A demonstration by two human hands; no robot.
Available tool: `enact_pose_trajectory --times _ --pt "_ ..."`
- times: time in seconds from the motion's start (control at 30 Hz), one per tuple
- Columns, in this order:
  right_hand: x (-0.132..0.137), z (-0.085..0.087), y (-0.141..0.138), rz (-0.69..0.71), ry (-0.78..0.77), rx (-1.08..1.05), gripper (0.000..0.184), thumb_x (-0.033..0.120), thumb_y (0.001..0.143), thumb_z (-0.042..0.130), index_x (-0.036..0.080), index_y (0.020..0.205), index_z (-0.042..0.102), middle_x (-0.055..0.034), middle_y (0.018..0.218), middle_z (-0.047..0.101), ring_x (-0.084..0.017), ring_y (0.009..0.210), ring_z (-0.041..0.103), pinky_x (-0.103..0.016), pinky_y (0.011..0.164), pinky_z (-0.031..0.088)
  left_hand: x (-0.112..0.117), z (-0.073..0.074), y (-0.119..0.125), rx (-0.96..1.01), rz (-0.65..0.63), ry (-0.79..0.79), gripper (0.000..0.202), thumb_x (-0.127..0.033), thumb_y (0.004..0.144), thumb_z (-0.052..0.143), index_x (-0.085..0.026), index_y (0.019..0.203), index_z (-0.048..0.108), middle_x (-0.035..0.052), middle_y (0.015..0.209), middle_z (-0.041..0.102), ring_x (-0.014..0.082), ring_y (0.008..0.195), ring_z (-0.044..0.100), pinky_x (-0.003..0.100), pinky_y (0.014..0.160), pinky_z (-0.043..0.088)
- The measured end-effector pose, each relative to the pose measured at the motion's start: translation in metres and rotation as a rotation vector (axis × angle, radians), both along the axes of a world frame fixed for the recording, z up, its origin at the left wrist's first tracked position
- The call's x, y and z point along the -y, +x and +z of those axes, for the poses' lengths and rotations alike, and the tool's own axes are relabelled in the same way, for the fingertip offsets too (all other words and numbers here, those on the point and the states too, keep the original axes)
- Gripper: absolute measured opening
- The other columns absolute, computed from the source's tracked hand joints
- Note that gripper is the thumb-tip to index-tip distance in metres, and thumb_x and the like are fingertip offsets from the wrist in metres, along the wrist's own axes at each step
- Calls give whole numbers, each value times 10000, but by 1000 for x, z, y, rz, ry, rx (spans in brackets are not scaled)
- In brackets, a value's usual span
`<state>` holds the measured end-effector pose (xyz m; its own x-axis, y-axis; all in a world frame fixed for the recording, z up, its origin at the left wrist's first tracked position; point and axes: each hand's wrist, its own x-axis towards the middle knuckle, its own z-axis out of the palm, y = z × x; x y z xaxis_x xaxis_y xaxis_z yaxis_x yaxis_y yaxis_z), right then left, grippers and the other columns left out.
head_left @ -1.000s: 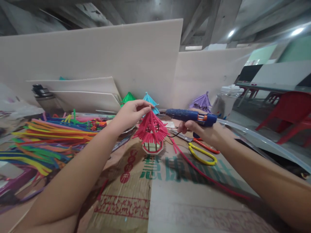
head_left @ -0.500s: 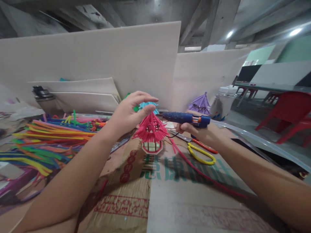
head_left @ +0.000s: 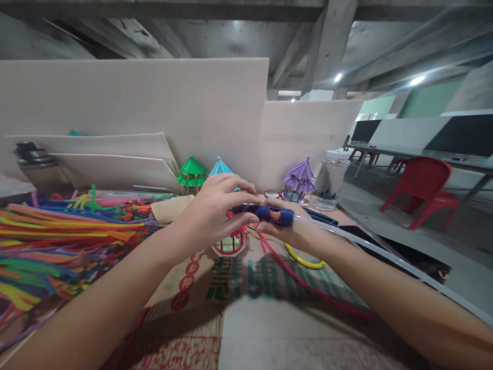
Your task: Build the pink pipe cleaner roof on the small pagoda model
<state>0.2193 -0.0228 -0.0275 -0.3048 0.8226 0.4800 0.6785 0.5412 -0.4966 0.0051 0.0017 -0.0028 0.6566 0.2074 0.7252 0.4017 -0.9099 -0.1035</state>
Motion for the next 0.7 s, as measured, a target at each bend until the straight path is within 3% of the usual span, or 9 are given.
enact_pose_trajectory --times 0.13,0.27,0.37,0.47,0.6,0.7 --pt "1 0 0 1 -11 12 437 598 729 751 204 891 655 -19 812 643 -174 725 560 -274 640 410 8 6 -2 42 15 -33 182 -332 968 566 -226 974 714 61 1071 701 214 1044 607 372 947 420" --pt "3 4 4 -1 -39 -52 395 576 764 718 212 891 635 0 757 627 -163 680 549 -271 615 406 5 15 -13 211 185 -147 380 -385 1008 409 -193 759 622 65 848 666 209 882 605 358 869 450" --pt "1 5 7 28 -55 -104 368 552 796 688 211 926 654 -17 764 655 -186 696 583 -292 628 433 -12 13 -21 342 264 -235 304 -372 993 411 -189 904 637 70 929 675 208 923 615 344 891 468" --pt "-2 3 8 19 -38 -106 367 561 805 678 212 917 675 -34 766 674 -205 709 606 -306 637 450 -34 6 -26 356 230 -362 303 -370 944 517 -172 1139 639 87 1123 688 215 1038 627 345 953 470" --pt "-3 1 7 32 -40 -90 372 570 794 687 216 907 677 -39 764 684 -215 715 618 -313 643 462 -50 0 -30 279 201 -473 384 -463 946 522 -177 1120 709 89 1137 706 222 1083 633 350 992 458" --pt "-2 0 6 38 -62 -81 404 591 780 689 203 892 666 -42 740 679 -212 692 610 -310 617 457 -51 0 -32 260 167 -520 345 -445 911 582 -185 1072 740 74 1077 729 213 1033 651 323 947 478"
